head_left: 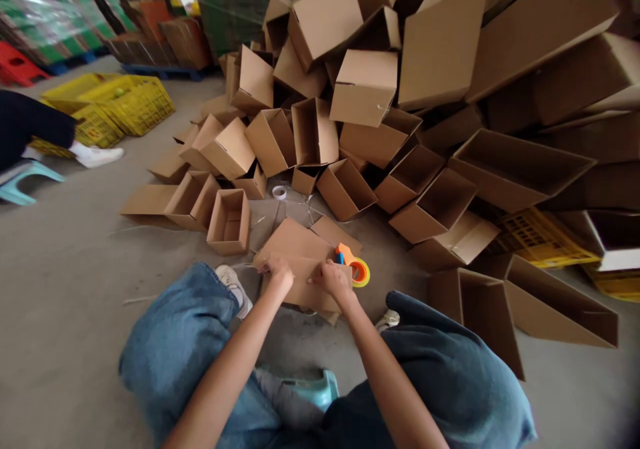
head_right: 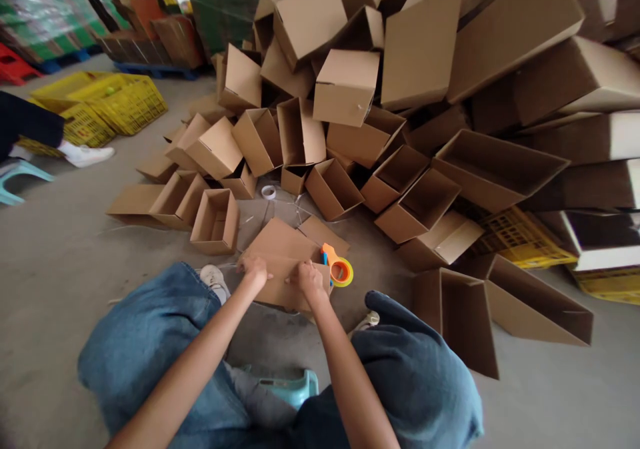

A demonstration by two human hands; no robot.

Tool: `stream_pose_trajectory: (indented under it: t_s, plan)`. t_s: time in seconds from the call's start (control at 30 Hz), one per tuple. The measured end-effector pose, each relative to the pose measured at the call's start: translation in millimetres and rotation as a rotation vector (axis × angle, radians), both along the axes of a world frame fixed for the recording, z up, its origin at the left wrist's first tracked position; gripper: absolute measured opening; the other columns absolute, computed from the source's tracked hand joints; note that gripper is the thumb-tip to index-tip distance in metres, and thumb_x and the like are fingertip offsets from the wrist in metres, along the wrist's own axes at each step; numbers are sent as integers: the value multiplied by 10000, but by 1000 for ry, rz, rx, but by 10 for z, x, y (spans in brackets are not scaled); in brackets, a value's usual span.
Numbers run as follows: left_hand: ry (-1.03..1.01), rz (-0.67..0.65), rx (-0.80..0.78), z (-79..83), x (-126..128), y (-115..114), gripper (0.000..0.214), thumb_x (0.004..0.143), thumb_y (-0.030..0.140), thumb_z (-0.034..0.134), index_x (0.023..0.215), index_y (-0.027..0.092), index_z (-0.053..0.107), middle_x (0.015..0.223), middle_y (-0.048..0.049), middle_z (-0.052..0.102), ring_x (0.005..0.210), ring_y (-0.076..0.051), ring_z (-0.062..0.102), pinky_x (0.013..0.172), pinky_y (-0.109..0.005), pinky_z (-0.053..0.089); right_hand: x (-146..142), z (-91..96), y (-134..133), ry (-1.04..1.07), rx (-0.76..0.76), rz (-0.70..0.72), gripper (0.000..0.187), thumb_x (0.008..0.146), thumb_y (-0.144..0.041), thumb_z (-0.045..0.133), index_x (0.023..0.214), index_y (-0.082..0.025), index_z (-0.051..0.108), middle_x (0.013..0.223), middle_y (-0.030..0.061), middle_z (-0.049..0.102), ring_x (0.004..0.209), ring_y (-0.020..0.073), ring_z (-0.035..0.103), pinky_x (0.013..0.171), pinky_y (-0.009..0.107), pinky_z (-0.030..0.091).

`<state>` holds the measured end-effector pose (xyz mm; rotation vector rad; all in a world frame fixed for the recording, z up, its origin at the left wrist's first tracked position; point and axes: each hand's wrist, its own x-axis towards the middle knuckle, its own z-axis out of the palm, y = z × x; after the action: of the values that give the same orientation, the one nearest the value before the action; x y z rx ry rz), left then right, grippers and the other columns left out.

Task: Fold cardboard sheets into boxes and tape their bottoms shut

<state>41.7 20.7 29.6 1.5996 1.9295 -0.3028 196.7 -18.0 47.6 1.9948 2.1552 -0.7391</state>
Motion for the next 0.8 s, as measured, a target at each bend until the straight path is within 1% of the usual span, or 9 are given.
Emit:
stream_pose_trajectory:
  t_s: [0.07, 0.13, 0.17, 0.27, 0.37, 0.43, 0.6, 0.7, 0.8]
  plan:
    - [173, -124, -36, 191, -102, -109, 536, 771, 491, 659, 1046, 34, 708, 1099, -299, 660, 1081, -451, 593, 850, -570, 472, 3, 86, -46, -33, 40, 27, 199, 858, -366, 627, 896, -170, 635, 1020, 110, 657, 924, 213, 650, 715, 276, 453]
    - [216, -209, 24, 343, -180, -232, 564, 839, 557, 545, 1047, 61, 716, 1138, -268, 658, 1099, -355, 611, 871, -425, 493, 0, 159, -99, -75, 89, 47, 202, 869, -354, 611, 939, -165, 630, 1038, 126, 656, 957, 223, 642, 724, 278, 451]
    - [220, -209, 50, 400, -205, -287, 601, 854, 586, 500, 1057, 62, 714, 1151, -263, 655, 1099, -333, 615, 872, -389, 491, -1, 186, -122, -92, 112, 55, 217, 872, -356, 607, 966, -161, 624, 1051, 135, 653, 969, 227, 638, 735, 279, 451]
    - [224, -146, 92, 489, -222, -398, 705, 841, 639, 469, 1140, 33, 672, 1221, -271, 616, 1162, -330, 577, 912, -374, 467, 7, 225, -168, -122, 171, 56, 287, 872, -403, 598, 1013, -153, 601, 1069, 148, 646, 993, 239, 626, 776, 294, 447]
    - [222, -129, 147, 490, -213, -437, 783, 825, 638, 494, 1244, -17, 589, 1337, -301, 514, 1280, -347, 474, 981, -387, 421, 27, 208, -177, -119, 205, 42, 302, 873, -427, 586, 1014, -161, 580, 1073, 143, 642, 996, 241, 618, 789, 307, 437]
    - [214, -142, 159, 479, -226, -441, 807, 827, 638, 486, 1253, -42, 573, 1373, -322, 463, 1307, -359, 443, 996, -392, 410, 37, 187, -174, -108, 208, 41, 290, 876, -425, 580, 1008, -167, 569, 1074, 135, 643, 992, 236, 617, 787, 307, 430]
    - [151, -237, 85, 502, -333, -401, 676, 881, 571, 437, 1178, 0, 645, 1351, -305, 489, 1301, -333, 464, 1000, -357, 415, 25, 187, -177, -113, 163, 46, 277, 875, -418, 586, 1002, -173, 560, 1050, 119, 658, 965, 231, 636, 769, 305, 424]
    - [116, -244, 66, 515, -386, -362, 562, 868, 505, 513, 1149, 44, 670, 1324, -270, 535, 1276, -312, 498, 995, -333, 423, -7, 232, -179, -118, 141, 44, 242, 877, -387, 593, 992, -177, 565, 1040, 115, 670, 953, 218, 649, 743, 282, 428]
    - [73, -219, 95, 497, -412, -346, 508, 829, 493, 583, 1088, 71, 697, 1250, -247, 607, 1223, -303, 550, 978, -318, 435, -34, 297, -169, -124, 90, 39, 245, 865, -365, 616, 1009, -172, 569, 1068, 114, 672, 971, 209, 654, 716, 257, 435]
